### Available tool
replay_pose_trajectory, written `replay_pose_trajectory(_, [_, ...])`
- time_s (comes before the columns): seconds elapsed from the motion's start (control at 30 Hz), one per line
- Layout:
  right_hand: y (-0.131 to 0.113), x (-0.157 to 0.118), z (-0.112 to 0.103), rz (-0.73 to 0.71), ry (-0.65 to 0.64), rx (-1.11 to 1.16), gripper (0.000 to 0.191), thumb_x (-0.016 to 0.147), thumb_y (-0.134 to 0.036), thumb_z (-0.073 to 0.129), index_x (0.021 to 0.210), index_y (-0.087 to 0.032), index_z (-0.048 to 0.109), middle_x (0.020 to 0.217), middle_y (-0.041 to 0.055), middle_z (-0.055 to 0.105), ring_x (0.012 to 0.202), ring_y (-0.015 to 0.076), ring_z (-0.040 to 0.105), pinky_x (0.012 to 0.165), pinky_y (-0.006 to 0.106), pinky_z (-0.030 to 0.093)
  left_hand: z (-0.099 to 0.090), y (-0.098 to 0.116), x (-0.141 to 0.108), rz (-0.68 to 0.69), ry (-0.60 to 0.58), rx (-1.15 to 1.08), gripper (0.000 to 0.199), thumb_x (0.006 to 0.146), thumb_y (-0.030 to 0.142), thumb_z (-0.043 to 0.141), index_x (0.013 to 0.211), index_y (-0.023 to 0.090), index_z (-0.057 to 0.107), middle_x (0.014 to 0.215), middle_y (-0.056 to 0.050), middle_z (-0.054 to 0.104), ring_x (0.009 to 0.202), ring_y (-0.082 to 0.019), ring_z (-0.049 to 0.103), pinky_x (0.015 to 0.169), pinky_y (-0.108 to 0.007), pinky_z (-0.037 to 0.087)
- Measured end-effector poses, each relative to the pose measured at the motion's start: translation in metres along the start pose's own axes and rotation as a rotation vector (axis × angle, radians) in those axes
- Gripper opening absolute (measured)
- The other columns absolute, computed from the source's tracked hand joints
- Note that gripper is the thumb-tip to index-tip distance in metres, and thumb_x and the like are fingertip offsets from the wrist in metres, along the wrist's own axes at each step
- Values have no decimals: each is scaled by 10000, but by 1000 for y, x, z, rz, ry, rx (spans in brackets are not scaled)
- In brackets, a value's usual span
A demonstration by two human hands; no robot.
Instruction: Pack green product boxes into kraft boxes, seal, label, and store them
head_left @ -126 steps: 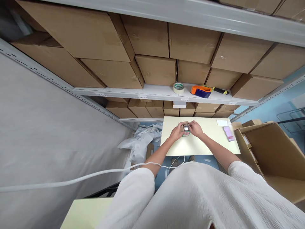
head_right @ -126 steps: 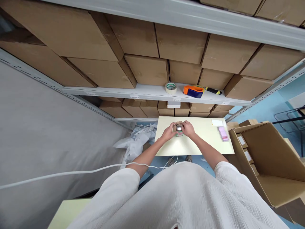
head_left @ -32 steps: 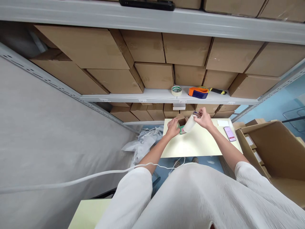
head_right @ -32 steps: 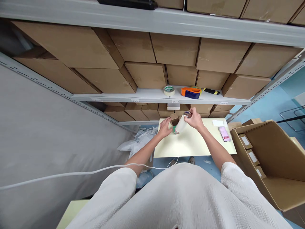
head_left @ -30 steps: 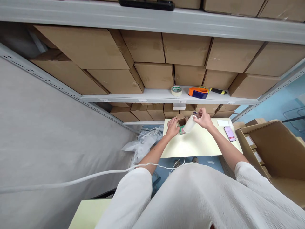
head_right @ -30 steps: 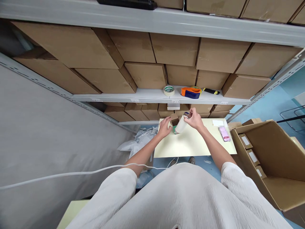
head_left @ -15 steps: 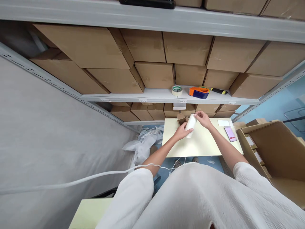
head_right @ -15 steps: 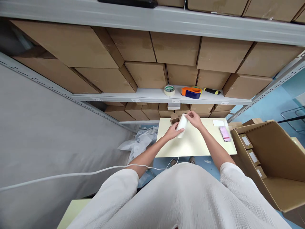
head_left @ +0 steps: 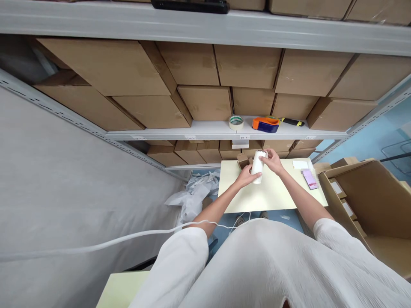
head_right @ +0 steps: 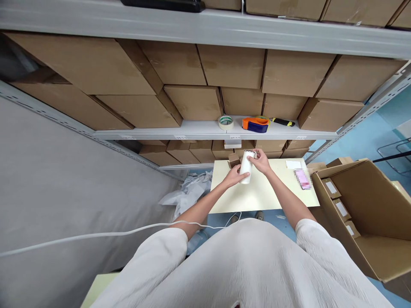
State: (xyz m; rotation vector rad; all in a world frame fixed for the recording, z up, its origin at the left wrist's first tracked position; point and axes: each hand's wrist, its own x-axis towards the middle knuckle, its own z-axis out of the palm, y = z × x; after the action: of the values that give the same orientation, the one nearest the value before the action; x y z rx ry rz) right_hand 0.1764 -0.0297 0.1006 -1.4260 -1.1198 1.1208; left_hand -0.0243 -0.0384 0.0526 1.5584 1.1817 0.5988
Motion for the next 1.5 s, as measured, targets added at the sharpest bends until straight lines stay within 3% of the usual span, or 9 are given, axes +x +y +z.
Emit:
replay_pose_trajectory(0.2, [4, -5, 1, 56, -42, 154, 951, 646, -582, 953, 1436, -251, 540, 1103, 71, 798, 1077, 282, 765, 1005, 499, 636, 0, 6, 1, 64, 11, -133, 731, 899, 461, 846, 1527, 205, 573, 1437, -140, 725, 1259, -301, 717, 1055, -420, 598])
replay_pose_trajectory(0.3, [6, -10, 1, 94, -138, 181, 819, 651, -603, 963, 1313, -234, 653, 1136, 96, 808, 1110, 307, 760, 978, 514, 645, -1, 12, 1, 84, -15, -199, 698, 963, 438, 771, 1570, 197, 527, 1457, -146, 711, 1293, -291, 699, 1080, -419, 583])
replay_pose_trajectory(0.5, [5, -14, 3, 148, -45, 155, 721, 625, -598, 1001, 1162, -205, 722, 1165, 125, 802, 1083, 291, 743, 915, 426, 636, -3, 22, 1, 54, 36, -24, 782, 834, 423, 897, 1520, 189, 604, 1449, -166, 684, 1174, -325, 718, 1053, -466, 579])
replay_pose_trajectory(0.7, [0, -13, -1, 201, -60, 24, 672, 640, -660, 948, 1084, -202, 739, 1108, 102, 792, 1001, 260, 712, 782, 340, 564, -1, 27, 0, 74, -11, -66, 735, 859, 401, 869, 1518, 224, 594, 1425, -125, 711, 1252, -323, 691, 1070, -439, 564])
replay_pose_trajectory(0.8, [-1, -14, -1, 197, 4, -5, 681, 635, -672, 936, 1078, -200, 725, 1092, 94, 782, 955, 235, 689, 753, 319, 527, -1, 31, 0, 83, -3, 13, 776, 799, 401, 920, 1488, 207, 619, 1390, -144, 704, 1217, -341, 698, 1073, -473, 561])
replay_pose_trajectory(0.97, [-2, -16, -8, 147, -110, -13, 636, 741, -758, 799, 1089, -229, 740, 1077, 64, 786, 945, 214, 683, 742, 297, 488, -5, 35, -1, 24, -14, -34, 736, 830, 384, 894, 1496, 212, 632, 1398, -149, 670, 1183, -333, 712, 1074, -470, 567])
replay_pose_trajectory(1.2, [-1, -16, -7, 173, -20, 34, 706, 648, -713, 908, 1116, -221, 715, 1112, 109, 799, 1026, 265, 702, 811, 346, 519, -1, 35, 0, -15, -7, -92, 825, 792, 346, 924, 1521, 217, 560, 1389, -133, 725, 1229, -312, 707, 1081, -452, 568])
replay_pose_trajectory(1.37, [-1, -17, -11, 129, -138, 38, 633, 755, -735, 802, 1161, -255, 742, 1202, 64, 796, 1121, 259, 700, 879, 349, 523, -3, 36, 4, -35, -132, -263, 702, 864, 306, 838, 1510, 199, 585, 1417, -125, 723, 1254, -292, 706, 1057, -406, 581])
replay_pose_trajectory(1.5, [-1, -16, -8, 140, -27, 47, 724, 656, -698, 911, 1165, -220, 722, 1152, 110, 807, 1056, 282, 717, 837, 364, 540, 0, 36, 5, -24, -25, -133, 675, 819, 341, 895, 1428, 176, 656, 1346, -144, 730, 1134, -283, 726, 1002, -404, 600])
